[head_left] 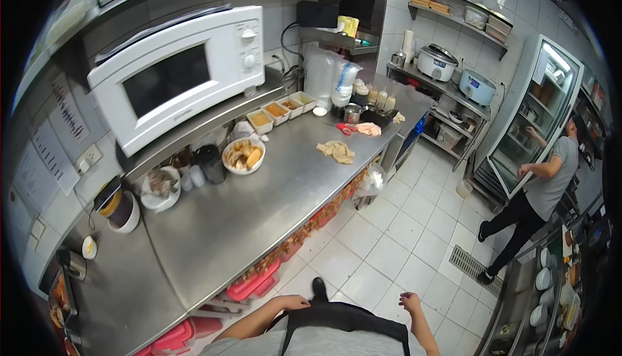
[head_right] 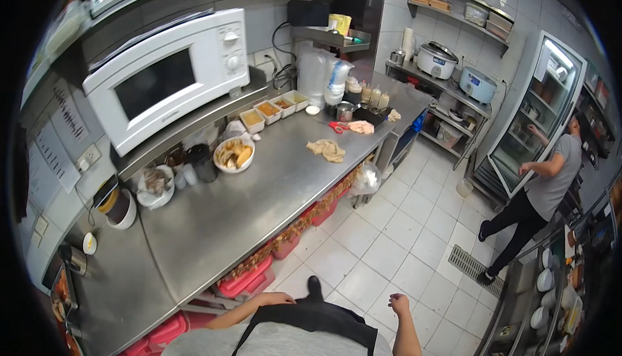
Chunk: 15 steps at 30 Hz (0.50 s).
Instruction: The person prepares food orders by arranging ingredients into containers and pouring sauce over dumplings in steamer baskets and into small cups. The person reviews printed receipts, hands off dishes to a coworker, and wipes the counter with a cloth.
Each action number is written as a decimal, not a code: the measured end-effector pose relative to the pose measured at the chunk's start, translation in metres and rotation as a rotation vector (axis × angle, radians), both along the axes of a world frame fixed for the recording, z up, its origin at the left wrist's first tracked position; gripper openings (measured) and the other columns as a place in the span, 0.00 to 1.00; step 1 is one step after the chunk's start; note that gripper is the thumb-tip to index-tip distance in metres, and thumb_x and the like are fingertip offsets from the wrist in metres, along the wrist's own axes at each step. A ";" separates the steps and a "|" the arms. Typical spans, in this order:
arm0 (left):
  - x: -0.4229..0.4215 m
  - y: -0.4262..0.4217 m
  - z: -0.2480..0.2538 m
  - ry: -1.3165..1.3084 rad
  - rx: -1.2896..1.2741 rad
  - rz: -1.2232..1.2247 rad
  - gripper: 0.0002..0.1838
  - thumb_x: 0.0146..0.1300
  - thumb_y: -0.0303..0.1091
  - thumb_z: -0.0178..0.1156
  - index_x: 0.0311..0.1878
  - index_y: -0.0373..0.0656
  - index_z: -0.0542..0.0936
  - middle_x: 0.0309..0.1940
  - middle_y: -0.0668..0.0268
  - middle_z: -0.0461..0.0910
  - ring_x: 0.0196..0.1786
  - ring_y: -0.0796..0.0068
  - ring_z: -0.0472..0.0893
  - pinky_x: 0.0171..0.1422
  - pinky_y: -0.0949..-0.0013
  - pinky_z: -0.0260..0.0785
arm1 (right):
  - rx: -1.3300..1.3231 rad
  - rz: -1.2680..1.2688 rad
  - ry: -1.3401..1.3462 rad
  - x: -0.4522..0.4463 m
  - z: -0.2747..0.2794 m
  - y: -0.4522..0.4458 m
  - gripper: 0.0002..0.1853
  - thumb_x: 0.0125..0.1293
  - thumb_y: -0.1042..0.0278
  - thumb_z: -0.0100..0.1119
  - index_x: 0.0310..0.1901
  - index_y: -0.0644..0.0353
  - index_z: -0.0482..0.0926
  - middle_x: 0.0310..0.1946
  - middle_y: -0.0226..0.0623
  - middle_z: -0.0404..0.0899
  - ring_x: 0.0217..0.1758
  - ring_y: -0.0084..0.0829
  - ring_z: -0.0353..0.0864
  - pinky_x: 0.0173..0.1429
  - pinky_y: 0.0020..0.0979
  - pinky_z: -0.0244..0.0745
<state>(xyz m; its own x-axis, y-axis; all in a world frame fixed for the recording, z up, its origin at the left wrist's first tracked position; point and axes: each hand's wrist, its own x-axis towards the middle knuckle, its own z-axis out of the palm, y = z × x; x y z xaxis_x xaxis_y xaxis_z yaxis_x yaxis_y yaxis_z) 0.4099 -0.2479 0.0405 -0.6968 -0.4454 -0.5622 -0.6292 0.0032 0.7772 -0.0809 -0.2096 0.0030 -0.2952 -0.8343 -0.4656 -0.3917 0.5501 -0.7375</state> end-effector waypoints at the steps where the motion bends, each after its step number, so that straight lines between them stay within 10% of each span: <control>1: -0.005 -0.025 0.011 -0.019 0.019 -0.006 0.24 0.63 0.48 0.53 0.55 0.41 0.76 0.45 0.58 0.81 0.48 0.68 0.79 0.55 0.67 0.69 | -0.033 -0.014 -0.029 0.000 -0.004 -0.025 0.10 0.56 0.75 0.56 0.40 0.66 0.80 0.29 0.40 0.82 0.29 0.32 0.85 0.25 0.28 0.74; 8: -0.076 -0.238 0.131 0.263 -0.183 0.573 0.35 0.64 0.56 0.52 0.64 0.35 0.66 0.57 0.53 0.73 0.57 0.64 0.73 0.60 0.64 0.65 | 0.130 0.232 0.166 -0.033 -0.028 -0.104 0.15 0.54 0.69 0.59 0.43 0.63 0.81 0.39 0.43 0.83 0.36 0.35 0.83 0.42 0.33 0.78; 10: -0.105 -0.306 0.197 0.267 -0.131 0.659 0.40 0.64 0.59 0.49 0.68 0.36 0.58 0.64 0.45 0.63 0.68 0.55 0.62 0.70 0.61 0.54 | 0.175 0.117 0.085 -0.054 -0.017 -0.119 0.16 0.55 0.65 0.58 0.46 0.61 0.80 0.40 0.40 0.82 0.38 0.34 0.82 0.41 0.35 0.77; 15: -0.151 -0.476 0.174 -0.149 -0.444 0.866 0.51 0.58 0.70 0.44 0.73 0.45 0.43 0.72 0.41 0.38 0.74 0.40 0.34 0.74 0.46 0.32 | 0.324 -0.131 -0.173 -0.094 -0.011 -0.134 0.21 0.60 0.56 0.56 0.53 0.54 0.76 0.44 0.34 0.80 0.43 0.31 0.79 0.40 0.39 0.74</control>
<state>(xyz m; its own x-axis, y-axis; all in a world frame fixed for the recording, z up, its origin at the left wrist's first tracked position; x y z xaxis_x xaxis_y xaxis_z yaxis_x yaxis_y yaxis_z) 0.2587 -0.7243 0.2141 0.0340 -0.9605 -0.2762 -0.6433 -0.2325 0.7295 -0.1752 -0.3438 -0.0078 -0.2839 -0.5962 -0.7509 -0.1875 0.8026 -0.5664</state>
